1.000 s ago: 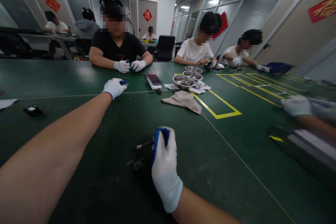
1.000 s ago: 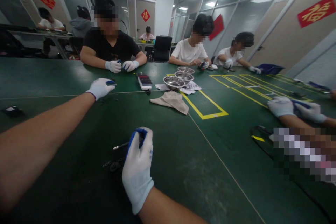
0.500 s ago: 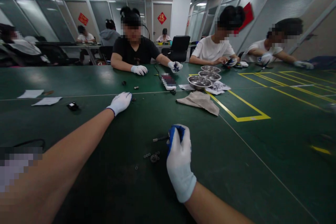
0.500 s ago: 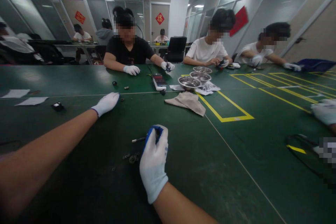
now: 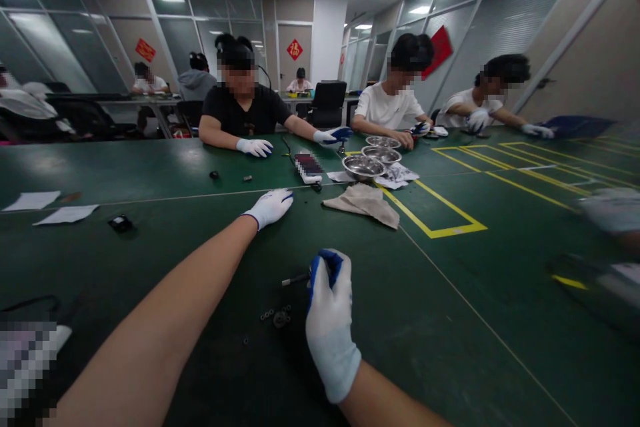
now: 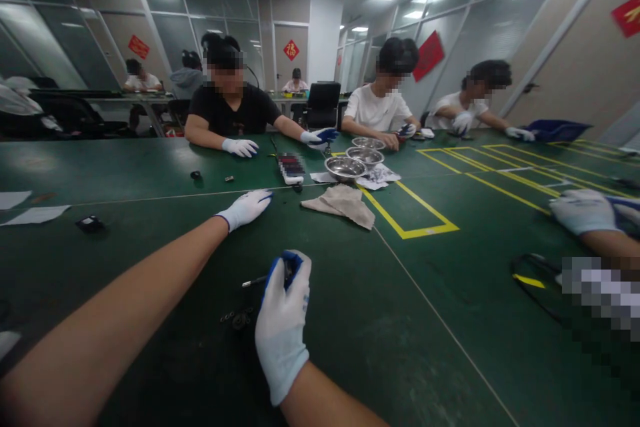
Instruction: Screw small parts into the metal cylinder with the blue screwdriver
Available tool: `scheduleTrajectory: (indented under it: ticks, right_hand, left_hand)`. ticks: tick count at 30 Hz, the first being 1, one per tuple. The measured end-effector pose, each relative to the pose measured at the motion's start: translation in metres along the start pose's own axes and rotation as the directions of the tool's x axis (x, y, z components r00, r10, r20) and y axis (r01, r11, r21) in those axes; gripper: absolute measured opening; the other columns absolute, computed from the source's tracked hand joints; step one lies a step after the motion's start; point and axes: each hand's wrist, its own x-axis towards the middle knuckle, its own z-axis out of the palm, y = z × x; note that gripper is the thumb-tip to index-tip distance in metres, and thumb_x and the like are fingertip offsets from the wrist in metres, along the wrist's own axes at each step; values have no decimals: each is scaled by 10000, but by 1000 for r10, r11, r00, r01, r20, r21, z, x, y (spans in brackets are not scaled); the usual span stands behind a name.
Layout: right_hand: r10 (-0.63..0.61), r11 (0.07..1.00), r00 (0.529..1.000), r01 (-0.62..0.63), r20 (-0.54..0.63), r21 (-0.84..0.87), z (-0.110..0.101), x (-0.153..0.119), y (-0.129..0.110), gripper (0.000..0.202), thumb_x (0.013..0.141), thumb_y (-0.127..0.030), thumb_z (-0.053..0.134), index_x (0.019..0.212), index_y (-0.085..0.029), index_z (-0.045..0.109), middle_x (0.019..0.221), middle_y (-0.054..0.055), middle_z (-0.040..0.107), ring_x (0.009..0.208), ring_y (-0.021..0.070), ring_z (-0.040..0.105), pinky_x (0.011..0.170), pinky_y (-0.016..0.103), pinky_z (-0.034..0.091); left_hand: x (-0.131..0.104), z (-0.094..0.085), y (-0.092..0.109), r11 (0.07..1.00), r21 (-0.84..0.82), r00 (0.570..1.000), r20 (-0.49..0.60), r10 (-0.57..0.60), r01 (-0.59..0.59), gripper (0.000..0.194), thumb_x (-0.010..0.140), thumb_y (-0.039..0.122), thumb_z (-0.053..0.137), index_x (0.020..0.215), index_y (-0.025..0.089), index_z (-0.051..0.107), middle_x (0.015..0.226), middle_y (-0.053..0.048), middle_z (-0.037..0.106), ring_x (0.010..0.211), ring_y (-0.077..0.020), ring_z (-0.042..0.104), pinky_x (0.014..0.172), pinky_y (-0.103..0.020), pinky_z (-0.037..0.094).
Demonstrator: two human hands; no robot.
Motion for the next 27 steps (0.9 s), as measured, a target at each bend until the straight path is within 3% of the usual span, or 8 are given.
scheduleTrajectory:
  ticks: [4,8,13,19,22,27]
  right_hand:
    - [-24,999,999,25,-22,24,2,8,0,443,864,-575,494,1066,-203,622,1004,126,720,926,275,682,838,404,512]
    - [-27,999,998,29,-62,28,5,13,0,432,852,-554,492,1061,-197,619,1002,128,717,925,267,672,852,403,511]
    - [-28,998,996,32,-82,49,5,14,1,440,842,-560,481,1050,-195,610,975,122,709,915,268,663,827,393,504]
    - [-23,999,994,26,-104,37,2,21,3,422,866,-552,489,1062,-201,621,973,103,716,901,247,668,826,373,507]
    - [-29,999,994,33,-110,39,3,26,4,402,872,-540,498,1061,-206,618,969,100,716,901,245,671,831,374,512]
    - [-32,997,994,40,-109,73,4,34,6,370,863,-505,511,1038,-194,609,975,114,718,901,249,677,834,383,532]
  left_hand:
    - [-30,-1,2,998,-21,998,23,64,-64,574,1042,431,301,1524,211,522,1616,-40,485,1503,-190,431,1267,-313,264]
    - [-42,3,12,998,4,998,17,60,-60,627,1039,481,300,1560,172,462,1646,-87,431,1525,-223,399,1263,-347,281]
    - [-17,13,37,996,30,996,19,85,-85,704,1010,505,393,1611,141,352,1699,-149,304,1567,-295,307,1279,-436,240]
    - [6,17,52,987,-4,986,46,158,-158,599,1022,423,383,1552,157,465,1663,-130,388,1556,-288,334,1283,-467,235]
    - [-9,15,50,981,-45,981,38,191,-189,561,1026,393,388,1512,149,524,1629,-122,449,1537,-260,376,1285,-426,246]
    - [-67,9,46,963,-132,971,-3,237,-236,479,1039,354,387,1433,209,617,1557,-60,555,1471,-204,482,1259,-369,321]
